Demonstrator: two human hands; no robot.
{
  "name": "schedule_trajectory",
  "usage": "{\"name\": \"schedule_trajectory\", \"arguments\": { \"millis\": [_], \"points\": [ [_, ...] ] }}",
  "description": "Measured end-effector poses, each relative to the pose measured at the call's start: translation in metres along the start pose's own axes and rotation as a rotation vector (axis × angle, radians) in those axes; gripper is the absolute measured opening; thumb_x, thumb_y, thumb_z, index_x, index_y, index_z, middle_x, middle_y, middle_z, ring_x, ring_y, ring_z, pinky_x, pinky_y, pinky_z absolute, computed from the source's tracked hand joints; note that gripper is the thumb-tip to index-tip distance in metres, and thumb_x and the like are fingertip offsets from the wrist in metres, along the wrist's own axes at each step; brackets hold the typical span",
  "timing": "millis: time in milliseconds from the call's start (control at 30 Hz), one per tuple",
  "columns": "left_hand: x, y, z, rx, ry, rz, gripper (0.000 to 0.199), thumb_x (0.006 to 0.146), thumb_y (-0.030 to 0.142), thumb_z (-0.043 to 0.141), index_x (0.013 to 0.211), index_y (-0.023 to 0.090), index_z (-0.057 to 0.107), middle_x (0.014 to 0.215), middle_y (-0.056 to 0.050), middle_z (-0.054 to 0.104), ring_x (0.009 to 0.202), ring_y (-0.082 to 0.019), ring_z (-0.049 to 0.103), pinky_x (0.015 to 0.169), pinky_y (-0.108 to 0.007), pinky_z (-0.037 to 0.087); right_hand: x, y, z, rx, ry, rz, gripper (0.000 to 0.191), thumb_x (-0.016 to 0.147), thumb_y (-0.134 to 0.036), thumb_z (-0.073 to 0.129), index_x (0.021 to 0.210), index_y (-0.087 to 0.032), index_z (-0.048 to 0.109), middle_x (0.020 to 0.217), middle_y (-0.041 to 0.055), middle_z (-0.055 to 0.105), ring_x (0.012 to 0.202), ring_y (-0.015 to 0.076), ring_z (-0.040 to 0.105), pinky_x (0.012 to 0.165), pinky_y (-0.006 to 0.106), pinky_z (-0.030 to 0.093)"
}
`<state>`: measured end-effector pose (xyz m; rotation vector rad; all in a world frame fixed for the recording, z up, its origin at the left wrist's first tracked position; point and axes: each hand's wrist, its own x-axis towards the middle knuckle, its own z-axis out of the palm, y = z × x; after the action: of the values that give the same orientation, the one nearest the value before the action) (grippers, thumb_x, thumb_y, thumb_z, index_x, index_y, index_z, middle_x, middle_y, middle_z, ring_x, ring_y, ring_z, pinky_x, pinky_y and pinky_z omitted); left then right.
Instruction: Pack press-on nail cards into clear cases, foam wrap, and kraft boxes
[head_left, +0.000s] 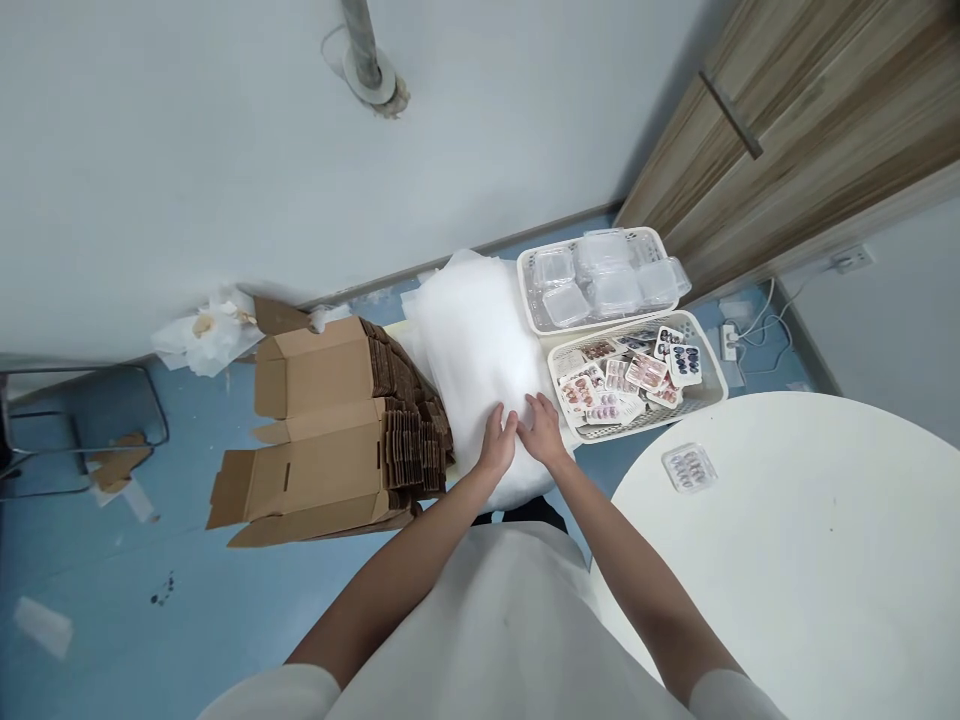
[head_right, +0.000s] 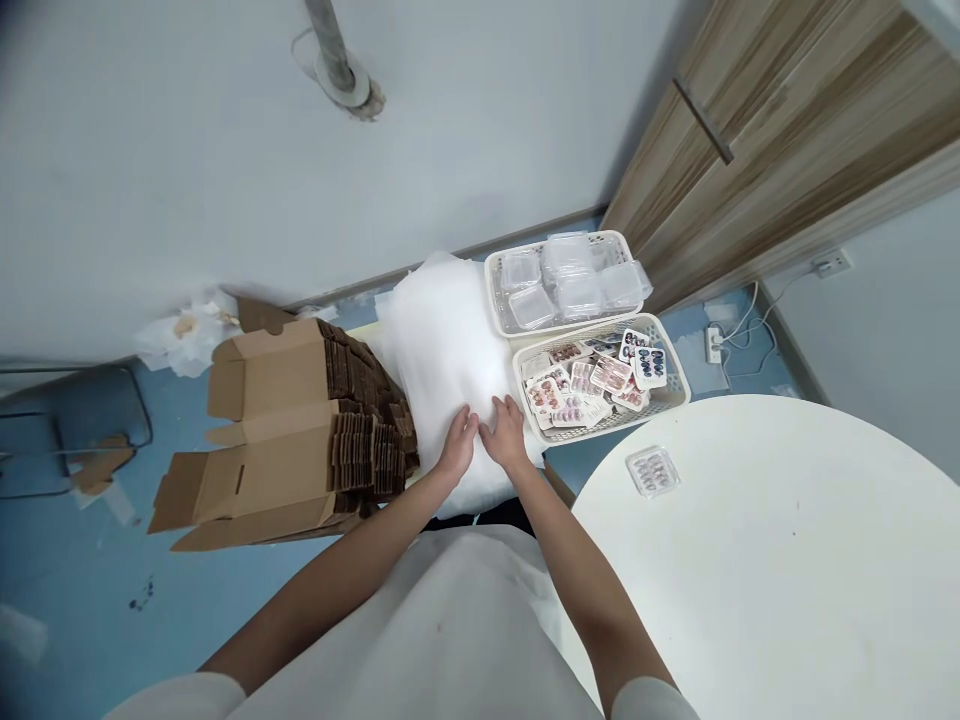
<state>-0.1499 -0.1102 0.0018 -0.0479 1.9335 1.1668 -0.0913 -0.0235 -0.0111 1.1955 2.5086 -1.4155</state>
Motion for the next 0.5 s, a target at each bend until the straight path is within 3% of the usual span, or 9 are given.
{"name": "schedule_trajectory", "arguments": {
  "millis": [167, 300, 500],
  "points": [
    [-0.001, 0.005, 0.009, 0.039, 0.040, 0.055, 0.053, 0.080, 0.045, 0.046, 0.125, 0.018, 0.039, 0.140, -0.010, 0.028, 0.129, -0.023, 0.024, 0.103, -0.033, 0.024, 0.002, 0.002, 0.003, 0.010, -0.042, -0.121, 0.047, 0.076, -0.023, 0.049, 0.122, -0.017, 0.044, 0.132, 0.0135, 0.038, 0.125, 0.0276, 0.029, 0.099, 0.046, 0.026],
    [0.003, 0.010, 0.012, -0.003, 0.063, 0.116, 0.040, 0.079, 0.039, 0.048, 0.113, 0.018, 0.050, 0.124, -0.010, 0.048, 0.117, -0.022, 0.042, 0.093, -0.031, 0.036, 0.001, -0.004, 0.002, 0.062, -0.168, -0.229, 0.049, 0.073, -0.017, 0.049, 0.122, -0.017, 0.045, 0.126, 0.0111, 0.047, 0.126, 0.0246, 0.029, 0.101, 0.044, 0.026],
    [0.015, 0.010, 0.006, -0.191, 0.187, -0.039, 0.034, 0.077, 0.039, 0.049, 0.101, 0.015, 0.055, 0.096, -0.009, 0.061, 0.084, -0.016, 0.058, 0.070, -0.027, 0.045, -0.006, -0.015, -0.005, 0.179, -0.216, -0.255, 0.045, 0.069, -0.010, 0.046, 0.111, -0.022, 0.055, 0.127, 0.0045, 0.048, 0.120, 0.0196, 0.039, 0.101, 0.039, 0.030]
  ]
}}
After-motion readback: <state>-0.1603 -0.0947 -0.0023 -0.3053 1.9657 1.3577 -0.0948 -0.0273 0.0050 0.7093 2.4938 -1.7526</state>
